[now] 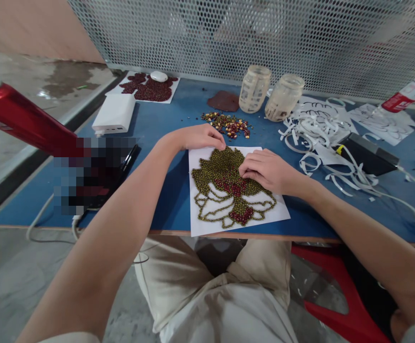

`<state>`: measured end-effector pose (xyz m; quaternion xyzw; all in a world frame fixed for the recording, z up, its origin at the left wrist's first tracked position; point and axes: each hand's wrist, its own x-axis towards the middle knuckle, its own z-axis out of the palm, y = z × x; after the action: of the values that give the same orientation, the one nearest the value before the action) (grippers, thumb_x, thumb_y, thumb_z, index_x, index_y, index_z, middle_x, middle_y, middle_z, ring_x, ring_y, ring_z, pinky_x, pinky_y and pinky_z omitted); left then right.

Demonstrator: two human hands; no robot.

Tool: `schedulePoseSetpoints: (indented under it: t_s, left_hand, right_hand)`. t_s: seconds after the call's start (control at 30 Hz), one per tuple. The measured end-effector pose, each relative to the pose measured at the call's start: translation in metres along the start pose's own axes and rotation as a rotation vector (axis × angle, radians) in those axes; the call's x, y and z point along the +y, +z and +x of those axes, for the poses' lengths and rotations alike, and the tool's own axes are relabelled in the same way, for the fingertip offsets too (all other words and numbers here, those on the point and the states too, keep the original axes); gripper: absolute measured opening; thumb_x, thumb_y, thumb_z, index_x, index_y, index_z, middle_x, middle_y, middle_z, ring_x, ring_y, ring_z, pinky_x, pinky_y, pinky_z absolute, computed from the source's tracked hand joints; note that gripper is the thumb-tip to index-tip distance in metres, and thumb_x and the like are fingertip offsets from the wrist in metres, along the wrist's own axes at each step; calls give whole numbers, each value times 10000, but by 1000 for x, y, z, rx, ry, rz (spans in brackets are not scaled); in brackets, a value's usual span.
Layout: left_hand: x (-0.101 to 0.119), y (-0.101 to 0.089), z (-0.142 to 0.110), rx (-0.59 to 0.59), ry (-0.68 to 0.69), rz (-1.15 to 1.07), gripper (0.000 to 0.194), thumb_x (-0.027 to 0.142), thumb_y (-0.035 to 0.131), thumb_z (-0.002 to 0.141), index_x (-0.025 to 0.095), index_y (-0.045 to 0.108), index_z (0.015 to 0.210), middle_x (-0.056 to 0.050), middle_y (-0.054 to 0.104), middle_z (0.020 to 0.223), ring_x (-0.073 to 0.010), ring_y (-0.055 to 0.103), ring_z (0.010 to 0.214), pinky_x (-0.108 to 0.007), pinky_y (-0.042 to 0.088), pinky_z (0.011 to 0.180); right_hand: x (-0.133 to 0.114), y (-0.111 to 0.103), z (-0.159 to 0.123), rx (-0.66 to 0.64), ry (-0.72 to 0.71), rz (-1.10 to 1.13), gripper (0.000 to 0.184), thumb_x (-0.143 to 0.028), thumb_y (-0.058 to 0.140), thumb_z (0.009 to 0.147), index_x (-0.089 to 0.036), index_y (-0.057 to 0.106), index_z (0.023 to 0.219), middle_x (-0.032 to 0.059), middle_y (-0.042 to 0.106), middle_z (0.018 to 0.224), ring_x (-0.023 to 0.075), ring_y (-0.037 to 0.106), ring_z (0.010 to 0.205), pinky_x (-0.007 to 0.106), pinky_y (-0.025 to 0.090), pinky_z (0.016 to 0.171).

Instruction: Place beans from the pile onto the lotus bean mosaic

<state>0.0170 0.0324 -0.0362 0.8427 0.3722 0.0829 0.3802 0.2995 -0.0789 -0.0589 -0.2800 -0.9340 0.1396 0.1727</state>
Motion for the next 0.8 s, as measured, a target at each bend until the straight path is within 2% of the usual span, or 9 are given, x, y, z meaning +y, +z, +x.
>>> schedulePoseSetpoints:
  t_s: [0.2, 0.4, 0.57, 0.8]
  left_hand:
    - [3, 0, -2, -5, -13, 7, 368, 477, 726, 844, 201, 911, 1002, -56, 828, 1018, -214, 670, 966, -342, 462, 944]
    - [4, 0, -2, -3, -22, 0, 365, 482, 726, 831, 198, 902, 976, -53, 822, 994, -211, 670, 940, -337, 460, 915]
    - [3, 0, -1, -4, -18, 5, 371, 488, 731, 831, 196, 902, 983, -48, 820, 985, -209, 665, 931, -338, 459, 911]
    - [3, 0, -1, 3, -11, 12, 362, 481, 726, 837, 196, 898, 980, -48, 818, 983, -202, 661, 918, -336, 457, 900]
  right_hand:
    - [-3, -3, 2, 112, 107, 128, 152, -293, 638, 1113, -234, 697, 986, 50, 733, 954, 234, 637, 906, 398, 439, 913]
    - [-4, 1, 4, 154, 215, 203, 182, -344, 802, 1000, -245, 699, 888, 10, 668, 842, 217, 594, 818, 382, 447, 851]
    - [-7, 2, 6, 139, 256, 201, 187, -343, 828, 975, -241, 711, 872, 11, 668, 847, 217, 600, 826, 384, 447, 849]
    - [-7, 3, 4, 199, 287, 264, 146, -343, 800, 981, -247, 717, 909, 17, 680, 890, 220, 598, 831, 399, 456, 847]
